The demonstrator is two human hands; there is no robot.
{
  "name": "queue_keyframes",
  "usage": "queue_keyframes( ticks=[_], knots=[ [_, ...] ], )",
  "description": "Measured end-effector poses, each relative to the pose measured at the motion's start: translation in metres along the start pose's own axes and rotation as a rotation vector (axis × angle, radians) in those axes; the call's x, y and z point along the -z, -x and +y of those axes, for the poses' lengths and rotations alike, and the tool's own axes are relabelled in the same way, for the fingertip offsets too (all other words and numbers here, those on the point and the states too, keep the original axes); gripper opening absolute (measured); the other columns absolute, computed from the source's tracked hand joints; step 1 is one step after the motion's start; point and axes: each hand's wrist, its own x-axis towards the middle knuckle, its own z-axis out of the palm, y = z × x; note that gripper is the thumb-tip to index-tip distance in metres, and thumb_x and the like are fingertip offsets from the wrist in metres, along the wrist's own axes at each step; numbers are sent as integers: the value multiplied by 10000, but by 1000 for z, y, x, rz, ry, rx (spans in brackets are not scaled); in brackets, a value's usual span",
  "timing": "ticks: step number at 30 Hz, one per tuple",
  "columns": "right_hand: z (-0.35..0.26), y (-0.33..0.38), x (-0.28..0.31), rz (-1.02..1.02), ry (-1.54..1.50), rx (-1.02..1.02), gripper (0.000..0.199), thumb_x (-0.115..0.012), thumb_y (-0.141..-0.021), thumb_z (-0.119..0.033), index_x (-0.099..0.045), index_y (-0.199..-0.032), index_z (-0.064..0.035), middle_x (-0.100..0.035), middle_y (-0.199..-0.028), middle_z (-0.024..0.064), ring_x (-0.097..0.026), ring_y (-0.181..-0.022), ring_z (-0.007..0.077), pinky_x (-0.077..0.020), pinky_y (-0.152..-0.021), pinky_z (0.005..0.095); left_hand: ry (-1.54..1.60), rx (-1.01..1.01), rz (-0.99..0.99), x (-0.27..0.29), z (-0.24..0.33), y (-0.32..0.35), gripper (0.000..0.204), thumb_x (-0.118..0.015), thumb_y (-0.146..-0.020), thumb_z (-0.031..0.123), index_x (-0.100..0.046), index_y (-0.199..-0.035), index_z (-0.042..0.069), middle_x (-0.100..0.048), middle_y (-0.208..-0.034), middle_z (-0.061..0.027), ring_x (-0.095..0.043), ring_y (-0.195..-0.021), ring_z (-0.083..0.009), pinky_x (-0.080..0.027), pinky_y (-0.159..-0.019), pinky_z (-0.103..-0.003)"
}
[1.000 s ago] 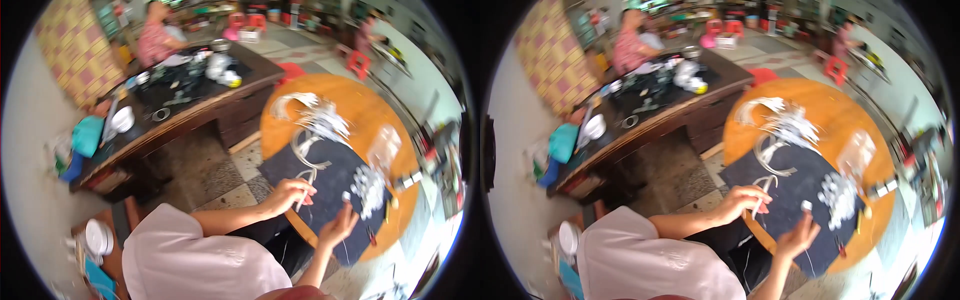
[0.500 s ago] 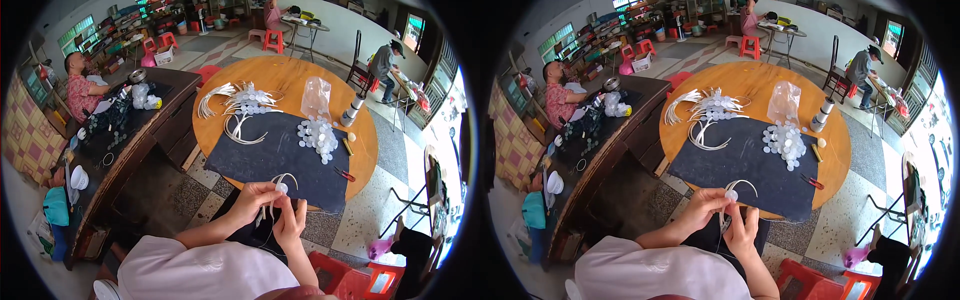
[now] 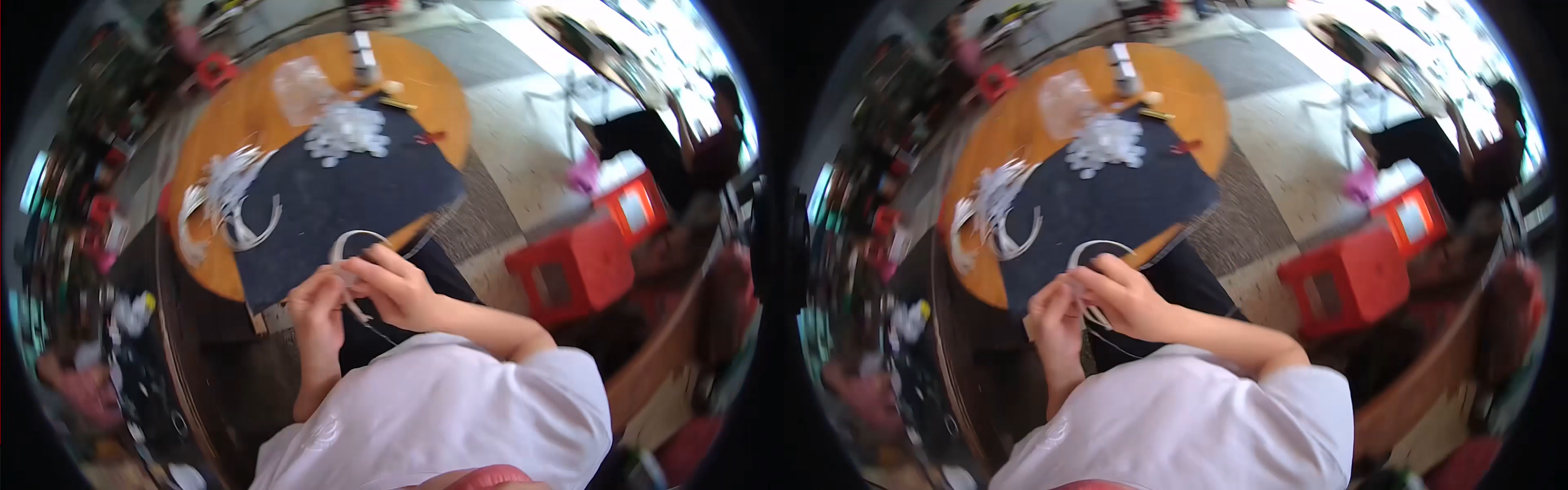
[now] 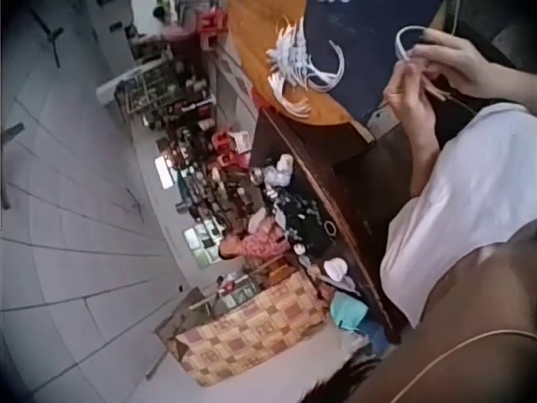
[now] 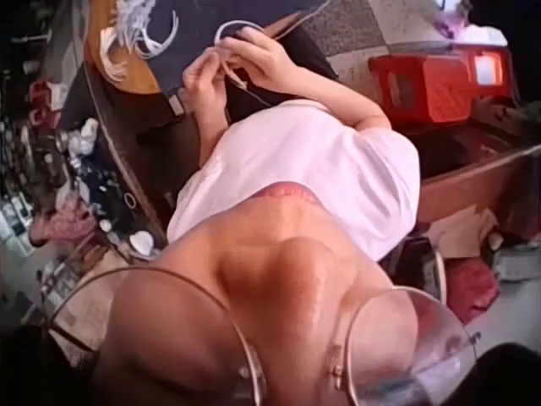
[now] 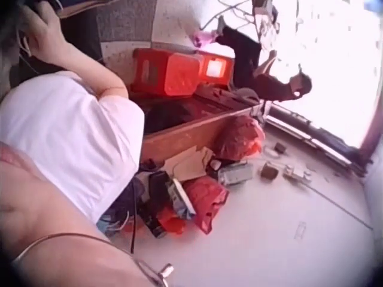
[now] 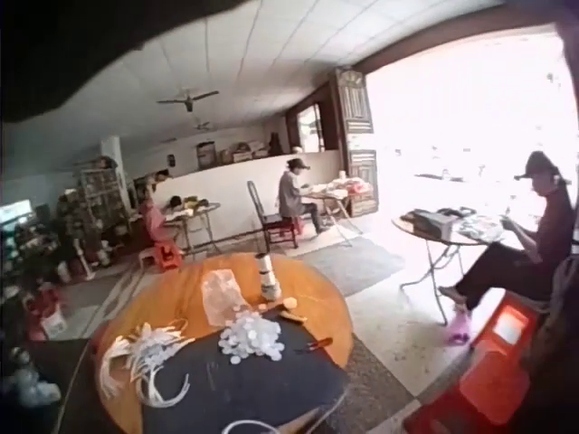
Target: Assemble decorative floral components onto straps for shoes by hand.
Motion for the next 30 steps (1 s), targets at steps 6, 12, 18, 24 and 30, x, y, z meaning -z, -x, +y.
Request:
queue_keyframes(
  ticks=[6, 12, 18, 24, 30],
  knots=[
    [7, -8, -2, 179, 124, 111, 416, -634, -665, 29, -512, -1062, 11, -446, -810, 121, -483, -721, 260, -419, -561, 338, 0, -169, -156, 21, -1, -49, 153, -525, -866, 93, -608, -904, -30, -620, -848, -71, -600, -798, -117, -463, -717, -224],
    [-14, -11, 3, 383, 303, 210, 230, -648, -689, -45, -513, -869, 4, -445, -775, 111, -500, -710, 281, -407, -561, 358, 59, -145, -280, -27, 5, -49, 156, -507, -886, 120, -603, -877, -3, -597, -837, -66, -593, -803, -111, -445, -693, -215],
    [-28, -12, -6, 482, 375, 251, 202, -656, -729, -104, -515, -850, -25, -443, -758, 107, -501, -677, 271, -400, -545, 353, 180, -88, -587, -23, 8, -56, 196, -483, -908, 179, -593, -909, 18, -585, -815, -56, -591, -812, -88, -449, -691, -224],
    [-29, -30, -22, 421, 266, 275, 205, -644, -756, -111, -530, -910, -37, -433, -747, 100, -485, -640, 254, -390, -524, 344, 308, -148, -580, 9, 19, -65, 205, -514, -891, 156, -580, -990, -11, -604, -897, -92, -599, -869, -131, -466, -750, -222],
    [-27, -37, -36, 260, 123, 184, 238, -614, -775, -69, -532, -993, -19, -418, -722, 85, -464, -610, 232, -373, -500, 333, 139, -267, -361, 25, 33, -52, 113, -568, -834, 134, -536, -803, 30, -519, -809, -32, -506, -781, -105, -382, -730, -231]
  ],
)
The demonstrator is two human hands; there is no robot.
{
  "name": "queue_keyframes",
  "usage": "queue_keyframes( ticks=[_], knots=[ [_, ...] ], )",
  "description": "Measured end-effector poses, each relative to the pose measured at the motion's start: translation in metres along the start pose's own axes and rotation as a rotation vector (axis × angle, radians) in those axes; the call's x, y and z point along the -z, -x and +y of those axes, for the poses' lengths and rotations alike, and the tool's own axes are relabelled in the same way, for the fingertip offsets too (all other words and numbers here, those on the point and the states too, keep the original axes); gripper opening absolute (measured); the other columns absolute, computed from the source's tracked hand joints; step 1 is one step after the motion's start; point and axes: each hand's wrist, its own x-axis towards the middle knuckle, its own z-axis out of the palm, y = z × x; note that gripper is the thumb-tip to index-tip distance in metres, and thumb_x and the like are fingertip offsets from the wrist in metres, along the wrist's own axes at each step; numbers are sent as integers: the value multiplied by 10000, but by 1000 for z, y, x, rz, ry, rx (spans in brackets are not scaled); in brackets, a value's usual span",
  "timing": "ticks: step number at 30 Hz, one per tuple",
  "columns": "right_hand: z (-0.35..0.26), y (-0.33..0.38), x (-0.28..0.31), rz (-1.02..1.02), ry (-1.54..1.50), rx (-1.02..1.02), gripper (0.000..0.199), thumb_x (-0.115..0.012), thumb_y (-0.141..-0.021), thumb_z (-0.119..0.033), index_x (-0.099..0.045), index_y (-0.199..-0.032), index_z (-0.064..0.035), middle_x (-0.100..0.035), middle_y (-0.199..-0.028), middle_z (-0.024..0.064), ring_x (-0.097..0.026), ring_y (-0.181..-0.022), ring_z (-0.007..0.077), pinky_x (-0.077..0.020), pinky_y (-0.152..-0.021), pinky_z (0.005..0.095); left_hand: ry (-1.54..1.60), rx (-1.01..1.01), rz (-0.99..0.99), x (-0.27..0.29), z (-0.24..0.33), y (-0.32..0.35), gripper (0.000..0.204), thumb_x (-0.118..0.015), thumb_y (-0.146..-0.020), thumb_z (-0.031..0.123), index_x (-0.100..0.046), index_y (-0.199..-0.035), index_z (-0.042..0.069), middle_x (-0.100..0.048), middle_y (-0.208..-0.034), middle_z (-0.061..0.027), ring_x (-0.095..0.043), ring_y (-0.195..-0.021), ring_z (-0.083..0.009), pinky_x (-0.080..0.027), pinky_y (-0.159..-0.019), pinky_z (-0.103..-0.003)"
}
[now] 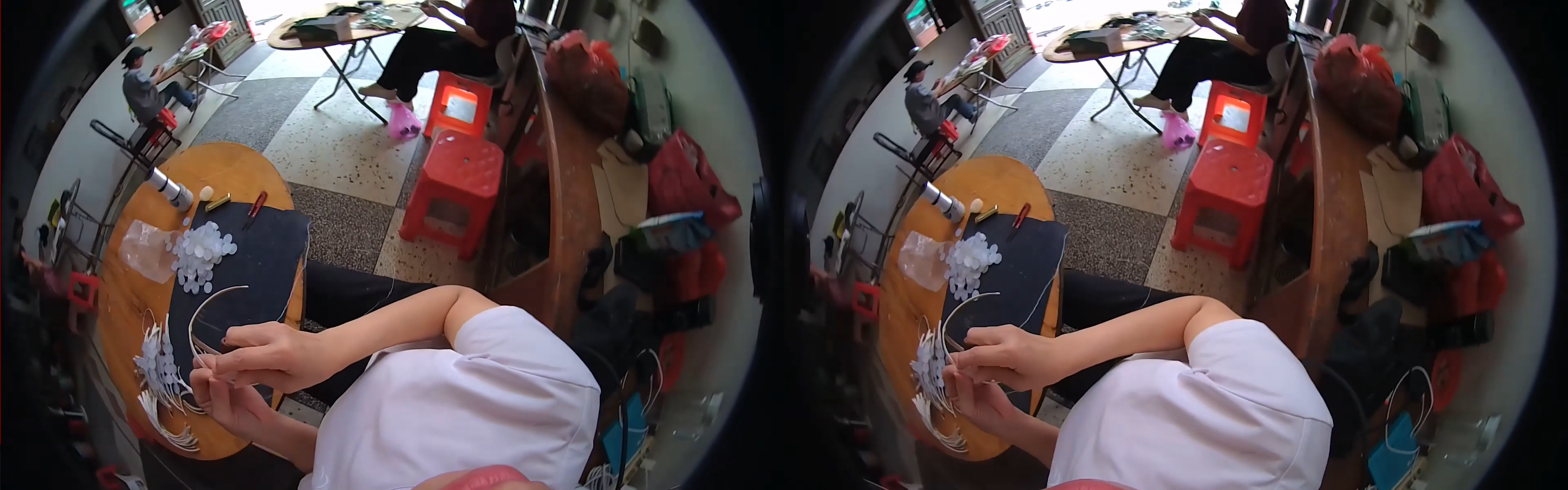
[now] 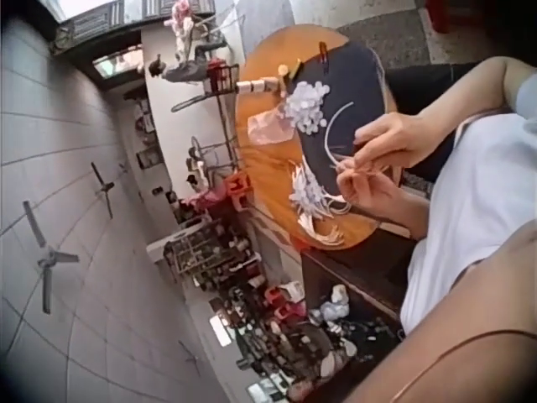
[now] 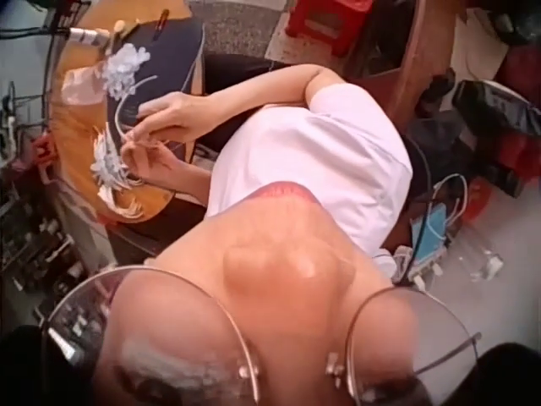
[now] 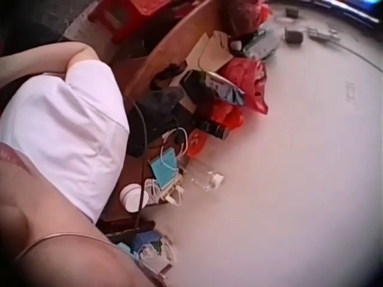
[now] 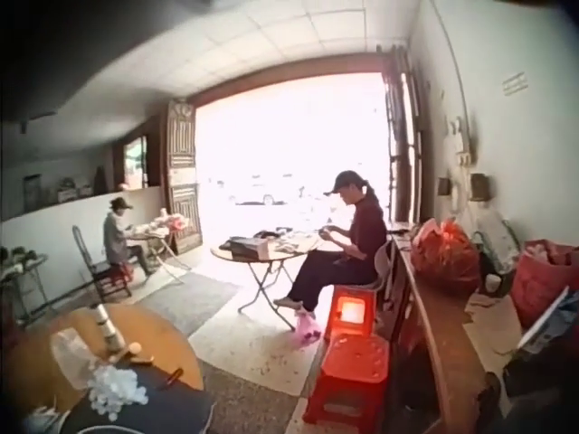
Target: Assemble decorative floral components onto straps for shoes by hand.
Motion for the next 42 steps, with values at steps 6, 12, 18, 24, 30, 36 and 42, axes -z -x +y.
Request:
queue_keyframes(
  ticks=[6, 12, 18, 24, 30, 36, 42],
  knots=[
    [-2, -15, -8, -133, -173, 61, 242, -611, -771, -47, -526, -991, 3, -426, -708, 76, -462, -603, 225, -373, -502, 325, 6, -48, 193, -5, 20, 24, 116, -577, -800, 88, -496, -733, 40, -501, -787, -35, -471, -767, -106, -358, -747, -226],
    [5, -12, 5, -204, -340, -8, 198, -611, -774, -25, -545, -953, 28, -473, -727, 103, -503, -629, 247, -390, -515, 322, -149, -145, 249, -10, 17, 28, 83, -569, -771, 38, -512, -713, 27, -489, -785, -48, -472, -768, -122, -359, -773, -238],
    [12, -15, 33, -267, -433, -153, 162, -601, -776, -16, -537, -915, 35, -500, -751, 109, -534, -662, 251, -409, -533, 315, -513, -202, 354, -34, 5, 21, 58, -558, -720, -33, -531, -696, 12, -479, -781, -56, -474, -768, -137, -374, -769, -242],
    [33, -14, 49, -311, -337, -305, 125, -588, -780, 20, -554, -900, 11, -530, -773, 110, -535, -658, 213, -409, -537, 284, -602, -281, 283, -45, -5, 7, 130, -591, -627, -140, -557, -685, -29, -498, -743, -60, -494, -670, -137, -408, -608, -220],
    [35, -22, 56, -474, -438, -528, 84, -561, -806, 21, -550, -889, 13, -520, -729, 74, -498, -598, 120, -385, -496, 242, -880, -342, 305, -63, 23, -3, 102, -652, -641, -89, -577, -673, -27, -522, -681, -57, -486, -589, -104, -380, -536, -213],
    [43, -16, 54, -623, -603, -613, 107, -555, -828, -8, -557, -931, 19, -511, -734, 66, -457, -572, 92, -356, -474, 210, -1130, -288, 234, -72, 18, 5, 64, -658, -657, -55, -601, -668, -27, -523, -633, -40, -471, -552, -83, -357, -506, -206],
    [41, -9, 62, -602, -490, -570, 106, -580, -795, -6, -587, -899, 10, -529, -723, 61, -464, -618, 127, -366, -527, 236, -1074, -174, 177, -73, 11, 11, 37, -650, -691, -39, -617, -699, -26, -540, -654, -42, -482, -554, -82, -362, -499, -210]
  ],
)
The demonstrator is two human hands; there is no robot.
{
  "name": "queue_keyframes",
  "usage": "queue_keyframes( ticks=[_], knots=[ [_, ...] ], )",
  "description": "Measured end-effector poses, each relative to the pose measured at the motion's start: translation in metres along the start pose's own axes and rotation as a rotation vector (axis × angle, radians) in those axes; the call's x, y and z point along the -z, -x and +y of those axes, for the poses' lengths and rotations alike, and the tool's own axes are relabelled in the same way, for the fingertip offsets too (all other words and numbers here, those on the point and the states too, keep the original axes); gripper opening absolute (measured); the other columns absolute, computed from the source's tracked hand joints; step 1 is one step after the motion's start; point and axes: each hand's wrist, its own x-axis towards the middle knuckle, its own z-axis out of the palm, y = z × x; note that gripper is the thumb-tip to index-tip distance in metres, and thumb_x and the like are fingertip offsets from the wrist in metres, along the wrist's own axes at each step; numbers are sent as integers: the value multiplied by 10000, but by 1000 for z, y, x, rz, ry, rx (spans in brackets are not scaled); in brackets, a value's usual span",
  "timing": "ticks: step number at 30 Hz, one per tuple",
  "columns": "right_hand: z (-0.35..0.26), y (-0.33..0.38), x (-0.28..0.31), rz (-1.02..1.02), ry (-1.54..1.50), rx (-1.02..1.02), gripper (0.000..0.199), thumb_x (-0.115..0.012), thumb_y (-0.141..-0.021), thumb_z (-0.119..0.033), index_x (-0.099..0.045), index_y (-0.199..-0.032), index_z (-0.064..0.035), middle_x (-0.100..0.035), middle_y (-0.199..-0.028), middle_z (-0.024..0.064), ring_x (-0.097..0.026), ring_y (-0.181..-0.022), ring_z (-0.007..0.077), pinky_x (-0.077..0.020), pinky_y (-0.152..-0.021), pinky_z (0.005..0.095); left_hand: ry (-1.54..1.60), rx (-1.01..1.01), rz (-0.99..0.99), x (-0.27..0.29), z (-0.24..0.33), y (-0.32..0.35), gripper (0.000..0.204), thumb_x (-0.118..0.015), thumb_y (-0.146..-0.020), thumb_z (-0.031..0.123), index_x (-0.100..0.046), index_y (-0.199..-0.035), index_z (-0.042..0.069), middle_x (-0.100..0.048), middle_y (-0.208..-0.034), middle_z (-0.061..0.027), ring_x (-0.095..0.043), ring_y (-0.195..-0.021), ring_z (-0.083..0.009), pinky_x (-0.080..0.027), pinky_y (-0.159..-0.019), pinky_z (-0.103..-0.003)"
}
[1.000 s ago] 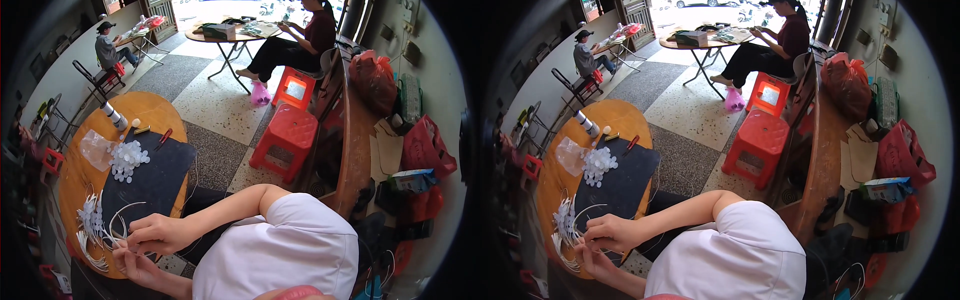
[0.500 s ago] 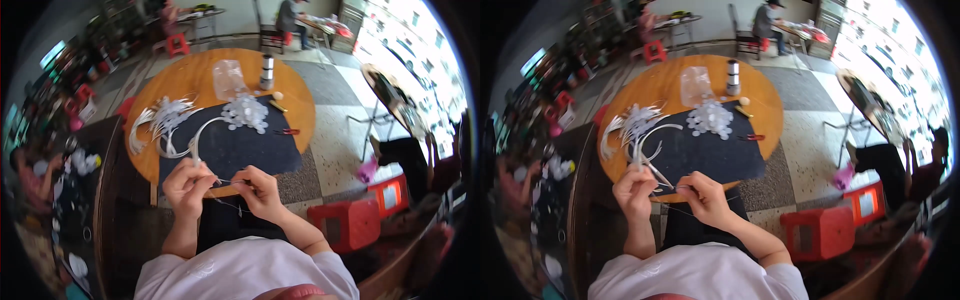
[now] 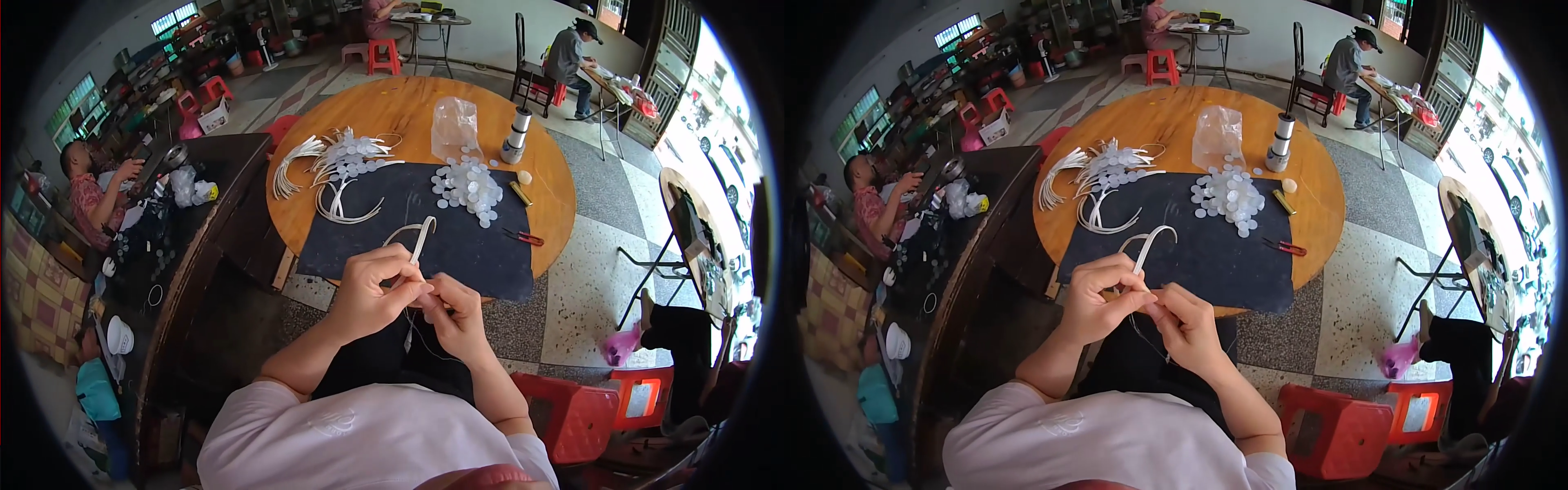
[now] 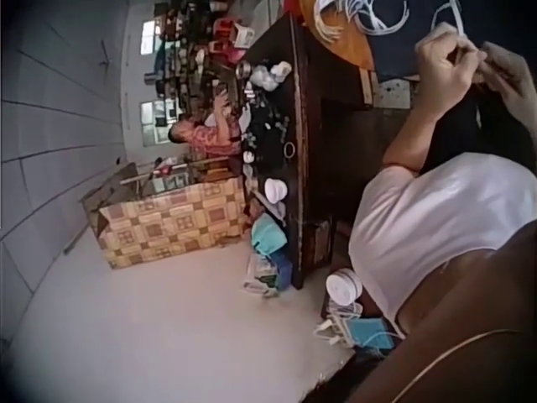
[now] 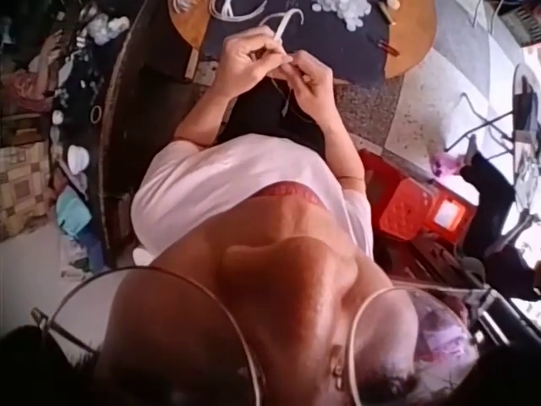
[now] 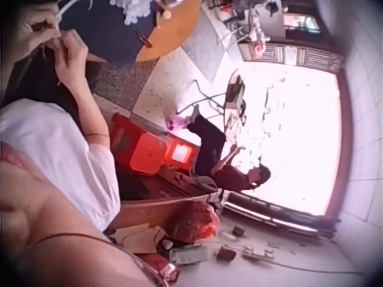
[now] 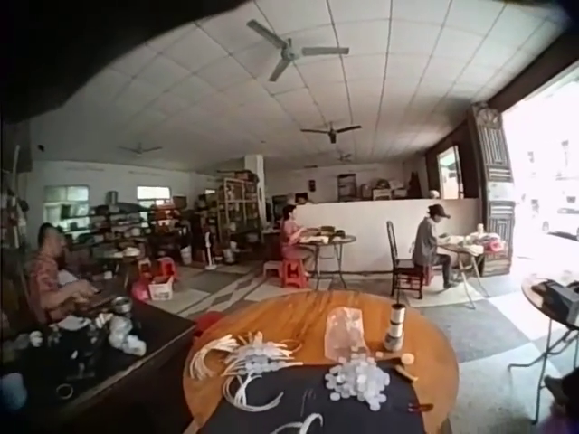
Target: Assemble decorative floral components onto straps for shoes by hand.
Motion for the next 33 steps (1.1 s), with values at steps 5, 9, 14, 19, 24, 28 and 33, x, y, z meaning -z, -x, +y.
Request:
queue_keyframes(
  ticks=[5, 9, 14, 19, 24, 28, 33],
  knots=[
    [0, -6, 9, 150, 295, 224, 43, -601, -757, 1, -629, -788, -8, -540, -686, 56, -475, -692, 162, -380, -612, 270, -46, -25, 109, 4, -22, 5, 42, -597, -770, -5, -608, -774, -46, -564, -680, -63, -520, -557, -120, -391, -496, -236],
    [-30, -29, 24, 59, 28, -150, 94, -587, -819, -68, -626, -785, 10, -587, -764, 16, -496, -678, 69, -381, -617, 193, 70, 27, 118, 20, -45, -8, 140, -527, -841, 29, -621, -871, -70, -593, -764, -82, -582, -648, -122, -440, -561, -221],
    [-34, -58, 30, 49, 43, 25, 117, -593, -831, -106, -665, -869, -22, -648, -808, 6, -531, -723, 46, -394, -640, 185, 131, -13, 30, 20, -57, -9, 157, -547, -835, 49, -638, -913, -52, -629, -852, -85, -624, -762, -144, -474, -621, -232],
    [-43, -59, 28, 16, 159, 91, 137, -594, -837, -128, -669, -895, -30, -652, -800, 4, -544, -719, 51, -405, -637, 191, -67, -312, -11, 6, -51, -16, 169, -619, -797, 48, -661, -955, 6, -612, -971, -70, -591, -803, -115, -462, -693, -201],
    [-53, -57, 21, 51, 181, 114, 145, -589, -846, -154, -672, -870, -36, -642, -763, 6, -530, -680, 52, -405, -623, 183, -102, -405, -20, -6, -35, -24, 140, -670, -754, 44, -683, -891, 18, -626, -901, -50, -582, -779, -100, -465, -668, -201],
    [-54, -61, 39, 75, 109, 125, 156, -576, -855, -148, -642, -924, -25, -624, -789, 21, -505, -647, 57, -415, -611, 190, 290, -187, -61, -16, -36, -25, 78, -668, -755, 46, -689, -824, 13, -632, -826, -32, -567, -723, -81, -436, -601, -189],
    [-91, -66, 156, 23, -298, 175, 247, -530, -878, -110, -530, -1097, 4, -584, -940, 54, -482, -646, 63, -426, -606, 212, 184, -178, -95, -11, -51, -32, 80, -667, -753, 49, -677, -814, -1, -628, -764, -31, -547, -655, -70, -407, -550, -182]
  ],
)
